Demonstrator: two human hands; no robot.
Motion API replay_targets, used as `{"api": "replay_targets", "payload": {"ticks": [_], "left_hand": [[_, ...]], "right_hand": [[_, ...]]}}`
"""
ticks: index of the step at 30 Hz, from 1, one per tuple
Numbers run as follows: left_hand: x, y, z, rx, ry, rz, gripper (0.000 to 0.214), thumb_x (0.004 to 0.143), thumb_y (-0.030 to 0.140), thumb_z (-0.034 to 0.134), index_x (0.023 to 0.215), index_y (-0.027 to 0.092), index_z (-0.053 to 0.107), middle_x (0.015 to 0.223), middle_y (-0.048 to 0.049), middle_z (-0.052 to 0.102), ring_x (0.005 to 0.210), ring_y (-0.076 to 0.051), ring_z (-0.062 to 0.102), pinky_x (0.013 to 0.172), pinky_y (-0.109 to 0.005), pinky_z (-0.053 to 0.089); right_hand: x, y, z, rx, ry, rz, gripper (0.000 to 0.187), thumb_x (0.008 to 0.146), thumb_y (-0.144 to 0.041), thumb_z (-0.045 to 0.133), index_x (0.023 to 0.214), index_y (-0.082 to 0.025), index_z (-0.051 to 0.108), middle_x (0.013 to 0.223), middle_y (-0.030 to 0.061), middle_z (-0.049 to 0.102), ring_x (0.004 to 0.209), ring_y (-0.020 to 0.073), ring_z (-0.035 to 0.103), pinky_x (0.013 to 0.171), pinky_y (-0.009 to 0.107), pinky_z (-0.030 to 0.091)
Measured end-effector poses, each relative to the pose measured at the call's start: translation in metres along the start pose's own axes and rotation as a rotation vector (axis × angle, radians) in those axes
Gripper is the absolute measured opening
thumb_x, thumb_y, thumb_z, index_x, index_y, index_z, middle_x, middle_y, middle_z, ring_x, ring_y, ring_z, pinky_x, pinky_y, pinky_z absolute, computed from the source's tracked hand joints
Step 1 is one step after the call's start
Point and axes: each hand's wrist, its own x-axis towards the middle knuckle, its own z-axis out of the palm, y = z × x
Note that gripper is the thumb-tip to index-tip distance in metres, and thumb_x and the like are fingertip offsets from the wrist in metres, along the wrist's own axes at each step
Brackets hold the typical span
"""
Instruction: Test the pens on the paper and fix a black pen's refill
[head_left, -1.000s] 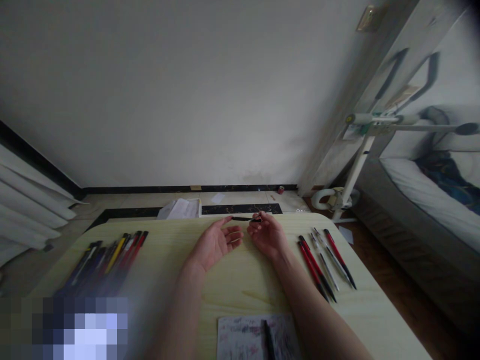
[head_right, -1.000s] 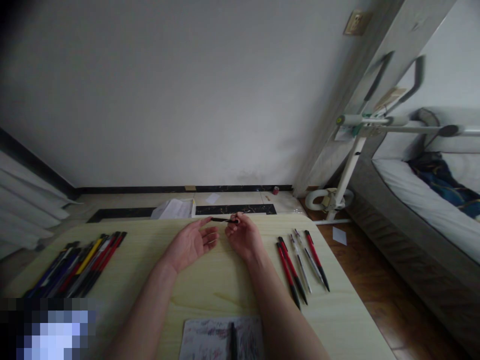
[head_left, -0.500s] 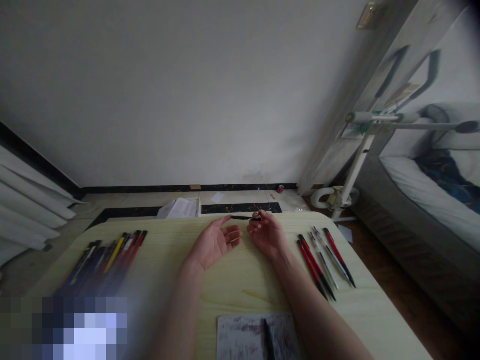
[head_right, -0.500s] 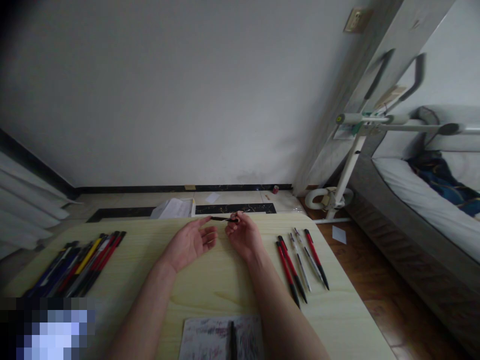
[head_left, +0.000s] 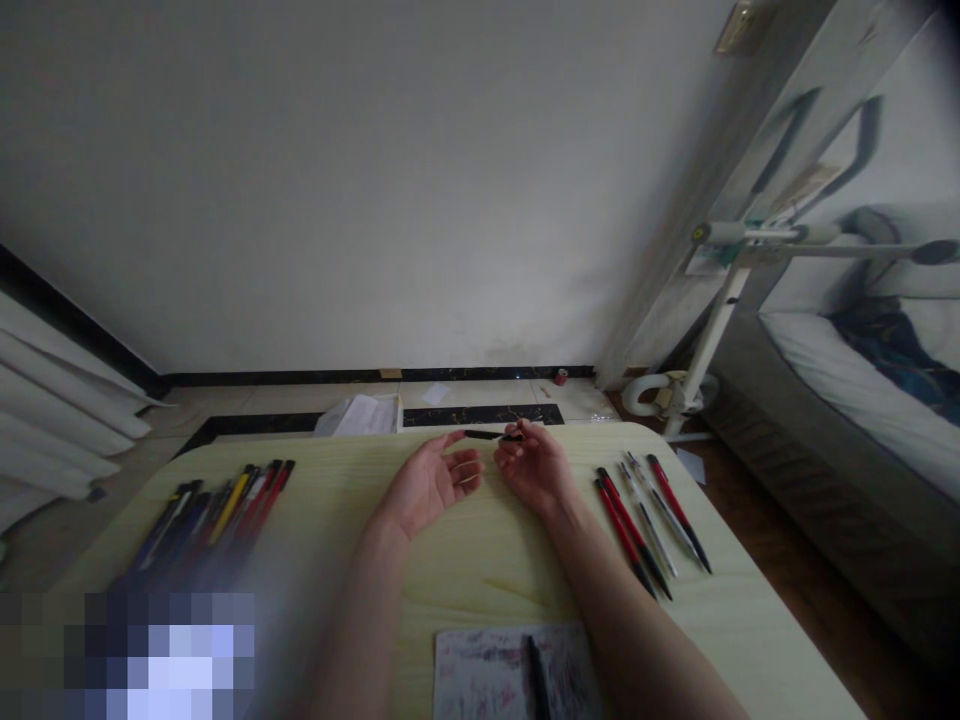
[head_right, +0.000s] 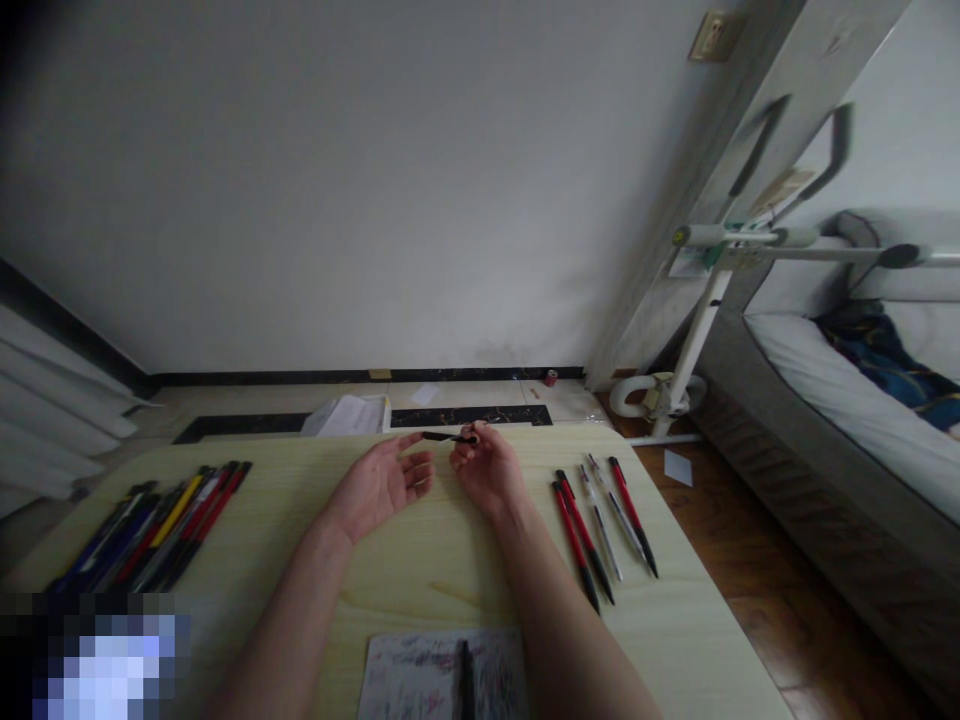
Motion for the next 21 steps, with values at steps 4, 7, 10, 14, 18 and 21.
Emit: {"api": "replay_targets", "payload": {"ticks": [4, 7, 10, 14, 18, 21], "left_hand": [[0.0007, -0.0006, -0.0013, -0.008, 0.002, 0.013, 0.025, 0.081, 0.028, 0.047, 0.103, 0.016, 0.051, 0.084, -0.0099, 0.063, 0.075, -0.019, 0.062, 0.072, -0.035, 0.047], [0.0014, -0.0009, -0.0033, -0.011, 0.0, 0.021, 0.025, 0.081, 0.028, 0.047, 0.103, 0.017, 0.051, 0.084, -0.0092, 0.062, 0.076, -0.019, 0.062, 0.073, -0.035, 0.046], [0.0012, -0.0008, -0.0041, -0.014, -0.007, 0.022, 0.023, 0.081, 0.028, 0.047, 0.101, 0.018, 0.051, 0.084, -0.0088, 0.062, 0.075, -0.018, 0.062, 0.073, -0.034, 0.046], [0.0006, -0.0007, -0.003, -0.024, 0.017, 0.021, 0.022, 0.08, 0.027, 0.048, 0.1, 0.017, 0.052, 0.082, -0.0084, 0.063, 0.073, -0.018, 0.061, 0.071, -0.033, 0.047], [0.0007, -0.0009, -0.0025, -0.044, 0.036, 0.037, 0.022, 0.08, 0.027, 0.047, 0.1, 0.016, 0.052, 0.081, -0.0082, 0.062, 0.072, -0.017, 0.061, 0.07, -0.033, 0.047], [0.0012, -0.0011, -0.0031, -0.037, 0.024, 0.031, 0.023, 0.081, 0.027, 0.047, 0.1, 0.017, 0.052, 0.081, -0.0083, 0.062, 0.072, -0.018, 0.061, 0.07, -0.033, 0.047]], "right_hand": [[-0.0006, -0.0004, -0.0008, 0.011, -0.001, 0.008, 0.004, 0.074, -0.019, 0.055, 0.07, -0.018, 0.056, 0.066, -0.0046, 0.06, 0.047, 0.0037, 0.045, 0.048, 0.019, 0.04], [-0.0005, -0.0006, -0.0015, 0.017, -0.009, 0.003, 0.006, 0.075, -0.019, 0.054, 0.07, -0.018, 0.056, 0.065, -0.0042, 0.06, 0.047, 0.004, 0.044, 0.049, 0.019, 0.04], [-0.0002, -0.0007, -0.0018, 0.014, -0.012, -0.003, 0.006, 0.076, -0.019, 0.053, 0.07, -0.018, 0.056, 0.066, -0.0039, 0.06, 0.048, 0.0043, 0.044, 0.049, 0.019, 0.04], [-0.0004, -0.0014, -0.0018, 0.018, -0.004, -0.002, 0.005, 0.075, -0.018, 0.054, 0.07, -0.018, 0.056, 0.066, -0.004, 0.06, 0.047, 0.0043, 0.044, 0.048, 0.019, 0.04], [-0.0011, -0.0022, -0.0008, 0.022, -0.012, 0.004, 0.006, 0.075, -0.018, 0.054, 0.071, -0.016, 0.057, 0.065, -0.0037, 0.06, 0.047, 0.0038, 0.044, 0.049, 0.019, 0.039], [-0.0009, -0.0021, -0.0001, 0.022, -0.015, 0.005, 0.006, 0.075, -0.018, 0.054, 0.07, -0.016, 0.057, 0.064, -0.0035, 0.059, 0.047, 0.0041, 0.044, 0.048, 0.019, 0.039]]}}
